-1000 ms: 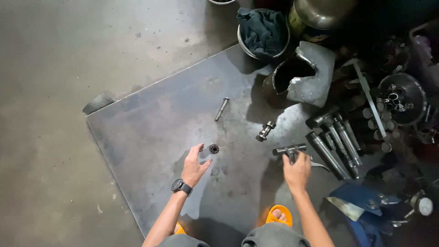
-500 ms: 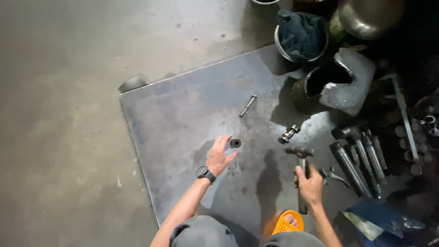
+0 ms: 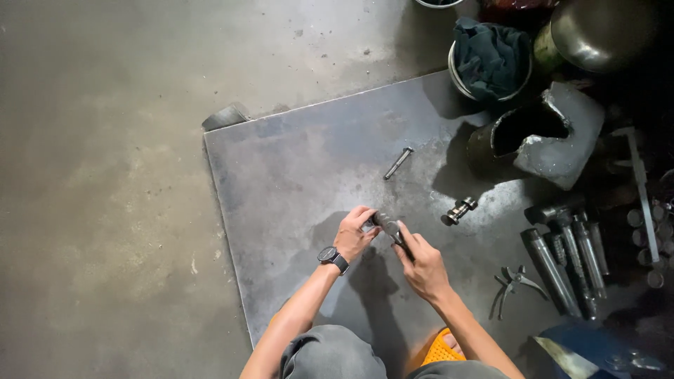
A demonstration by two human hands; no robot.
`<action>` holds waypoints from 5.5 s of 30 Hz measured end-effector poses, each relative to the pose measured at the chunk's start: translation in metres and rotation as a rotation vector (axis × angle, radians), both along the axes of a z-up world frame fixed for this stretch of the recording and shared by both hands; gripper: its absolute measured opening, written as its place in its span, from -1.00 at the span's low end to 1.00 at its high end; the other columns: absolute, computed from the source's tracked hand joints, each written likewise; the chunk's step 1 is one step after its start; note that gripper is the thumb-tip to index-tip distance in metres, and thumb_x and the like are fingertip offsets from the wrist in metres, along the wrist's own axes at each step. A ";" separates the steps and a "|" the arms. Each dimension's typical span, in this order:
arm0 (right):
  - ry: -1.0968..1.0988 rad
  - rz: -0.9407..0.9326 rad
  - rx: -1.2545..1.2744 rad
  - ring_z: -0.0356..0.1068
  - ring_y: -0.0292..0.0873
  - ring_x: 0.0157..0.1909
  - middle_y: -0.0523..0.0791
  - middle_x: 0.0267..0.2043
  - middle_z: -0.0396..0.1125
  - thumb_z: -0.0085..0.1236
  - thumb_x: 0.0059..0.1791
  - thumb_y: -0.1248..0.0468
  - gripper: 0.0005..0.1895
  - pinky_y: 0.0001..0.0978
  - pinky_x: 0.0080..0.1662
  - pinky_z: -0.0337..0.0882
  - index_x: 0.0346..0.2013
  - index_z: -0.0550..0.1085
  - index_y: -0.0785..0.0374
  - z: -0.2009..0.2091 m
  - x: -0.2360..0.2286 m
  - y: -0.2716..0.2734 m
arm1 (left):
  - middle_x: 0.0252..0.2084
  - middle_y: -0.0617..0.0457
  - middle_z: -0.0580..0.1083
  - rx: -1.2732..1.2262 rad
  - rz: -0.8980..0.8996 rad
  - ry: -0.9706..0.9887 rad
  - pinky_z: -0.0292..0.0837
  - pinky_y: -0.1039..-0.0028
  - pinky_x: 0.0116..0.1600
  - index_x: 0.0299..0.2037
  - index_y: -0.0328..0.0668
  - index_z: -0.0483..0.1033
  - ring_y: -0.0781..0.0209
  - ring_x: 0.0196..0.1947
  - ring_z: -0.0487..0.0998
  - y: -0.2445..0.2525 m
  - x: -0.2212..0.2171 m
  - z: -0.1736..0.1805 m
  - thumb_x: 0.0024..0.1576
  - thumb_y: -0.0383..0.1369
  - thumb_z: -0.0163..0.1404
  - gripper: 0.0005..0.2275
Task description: The person holds a cylindrical metal part against a spinning grinding attachment on a lathe, producing sparks as they shape its end. They then carry the part to a floor workbench, fit components together by hand, wipe the part with a cloth, and return to the lathe to grind it again.
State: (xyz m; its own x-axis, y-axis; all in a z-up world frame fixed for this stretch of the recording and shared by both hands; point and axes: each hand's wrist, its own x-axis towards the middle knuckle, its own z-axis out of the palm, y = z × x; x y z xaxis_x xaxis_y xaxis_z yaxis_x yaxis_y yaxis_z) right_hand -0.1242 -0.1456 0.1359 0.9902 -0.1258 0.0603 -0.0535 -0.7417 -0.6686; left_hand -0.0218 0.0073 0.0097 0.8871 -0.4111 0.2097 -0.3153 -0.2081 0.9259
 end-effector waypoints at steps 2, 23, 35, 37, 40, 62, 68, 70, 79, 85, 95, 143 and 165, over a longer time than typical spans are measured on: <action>-0.015 0.017 -0.027 0.36 0.04 -0.40 0.01 -0.34 0.33 0.19 -0.01 0.30 -0.45 -0.17 -0.30 0.37 0.30 0.37 0.20 0.001 0.002 0.000 | -0.07 -0.08 0.51 -0.012 -0.003 -0.002 0.51 0.31 0.02 0.00 -0.25 0.52 -0.05 -0.08 0.57 -0.001 0.001 -0.002 -0.03 -0.46 0.27 -0.63; -0.007 0.063 -0.106 0.38 0.05 -0.41 0.03 -0.31 0.34 0.19 -0.02 0.32 -0.45 -0.16 -0.32 0.37 0.28 0.38 0.25 0.001 0.007 0.001 | -0.04 -0.06 0.50 0.009 -0.015 0.003 0.54 0.35 -0.08 0.02 -0.27 0.51 -0.01 -0.10 0.57 -0.002 0.003 -0.013 0.00 -0.48 0.24 -0.64; 0.042 0.031 -0.130 0.37 -0.01 -0.43 0.00 -0.34 0.35 0.24 -0.03 0.32 -0.45 -0.19 -0.34 0.37 0.27 0.40 0.23 0.007 0.005 0.001 | -0.07 -0.03 0.52 -0.010 -0.011 0.028 0.53 0.33 0.01 0.00 -0.23 0.55 0.02 -0.08 0.59 -0.002 0.000 -0.015 -0.02 -0.48 0.23 -0.65; -0.105 0.007 -0.037 0.37 -0.02 -0.42 -0.01 -0.33 0.35 0.18 0.00 0.33 -0.47 -0.21 -0.31 0.38 0.28 0.38 0.24 0.013 0.002 0.007 | -0.10 -0.05 0.50 -0.048 0.003 -0.007 0.51 0.32 -0.03 0.03 -0.27 0.51 -0.02 -0.10 0.55 0.000 0.002 -0.015 -0.03 -0.48 0.26 -0.61; -0.150 -0.011 0.025 0.38 -0.04 -0.44 0.01 -0.30 0.35 0.16 0.01 0.32 -0.50 -0.25 -0.32 0.40 0.26 0.37 0.25 0.008 -0.001 0.007 | -0.07 -0.08 0.49 -0.007 -0.015 -0.008 0.49 0.31 -0.03 0.06 -0.28 0.49 -0.04 -0.09 0.54 0.002 0.000 -0.013 -0.03 -0.49 0.25 -0.59; -0.087 -0.052 -0.020 0.30 -0.09 -0.48 -0.01 -0.39 0.32 0.22 -0.02 0.34 -0.48 -0.23 -0.35 0.36 0.25 0.41 0.27 0.014 0.002 0.007 | -0.05 -0.10 0.47 -0.044 0.010 0.025 0.48 0.30 0.03 0.06 -0.29 0.46 -0.07 -0.06 0.53 -0.001 0.004 0.005 -0.06 -0.50 0.24 -0.56; -0.201 0.001 0.056 0.38 -0.14 -0.42 -0.01 -0.27 0.38 0.19 0.02 0.35 -0.51 -0.31 -0.32 0.40 0.26 0.38 0.27 0.000 -0.001 0.005 | -0.05 -0.04 0.52 -0.005 -0.043 -0.005 0.49 0.29 0.07 0.01 -0.19 0.53 -0.06 -0.03 0.54 0.000 0.005 -0.011 -0.03 -0.45 0.27 -0.63; -0.013 0.050 -0.114 0.36 -0.02 -0.43 0.03 -0.33 0.34 0.24 -0.03 0.38 -0.45 -0.22 -0.33 0.36 0.27 0.40 0.30 -0.010 0.001 -0.001 | -0.02 -0.04 0.52 0.058 -0.030 -0.061 0.49 0.29 0.08 0.02 -0.19 0.53 -0.06 -0.01 0.54 0.000 0.004 -0.010 -0.03 -0.47 0.24 -0.63; -0.141 0.048 -0.052 0.37 -0.03 -0.43 -0.01 -0.29 0.35 0.19 -0.01 0.35 -0.48 -0.22 -0.32 0.38 0.26 0.40 0.25 -0.006 0.003 -0.001 | -0.05 -0.05 0.52 0.047 -0.049 -0.041 0.48 0.28 0.06 0.00 -0.23 0.53 -0.05 -0.03 0.52 -0.001 0.006 -0.005 -0.01 -0.41 0.29 -0.64; -0.089 -0.016 -0.035 0.38 0.00 -0.43 -0.02 -0.32 0.35 0.23 -0.03 0.34 -0.44 -0.22 -0.33 0.38 0.28 0.39 0.25 0.007 0.001 0.003 | -0.05 -0.04 0.53 -0.014 -0.006 0.028 0.50 0.31 0.05 -0.01 -0.25 0.54 -0.03 -0.04 0.55 -0.006 0.005 -0.014 -0.05 -0.46 0.25 -0.63; -0.004 0.002 -0.089 0.36 -0.03 -0.46 -0.01 -0.36 0.35 0.25 -0.03 0.34 -0.43 -0.21 -0.33 0.37 0.29 0.39 0.23 0.007 0.003 -0.002 | -0.06 -0.05 0.50 -0.005 -0.021 -0.001 0.49 0.32 0.08 0.01 -0.24 0.52 -0.03 -0.04 0.53 -0.008 0.003 -0.006 -0.07 -0.48 0.24 -0.60; -0.086 0.044 -0.090 0.42 0.02 -0.41 0.01 -0.27 0.40 0.23 -0.06 0.34 -0.41 -0.19 -0.31 0.41 0.28 0.39 0.26 -0.012 -0.002 -0.016 | -0.05 -0.04 0.55 0.059 -0.058 0.009 0.50 0.30 0.09 -0.02 -0.18 0.58 -0.03 -0.02 0.58 -0.015 0.009 -0.013 -0.10 -0.46 0.27 -0.61; -0.190 -0.415 -0.527 0.43 0.08 -0.04 -0.02 -0.07 0.39 0.20 -0.12 0.27 -0.60 -0.10 0.01 0.45 0.02 0.49 0.19 -0.066 -0.105 -0.141 | -0.25 -0.10 0.44 0.423 -0.175 -0.024 0.45 0.32 -0.11 -0.12 -0.34 0.55 0.01 -0.24 0.50 -0.033 0.018 0.085 -0.02 -0.41 0.22 -0.72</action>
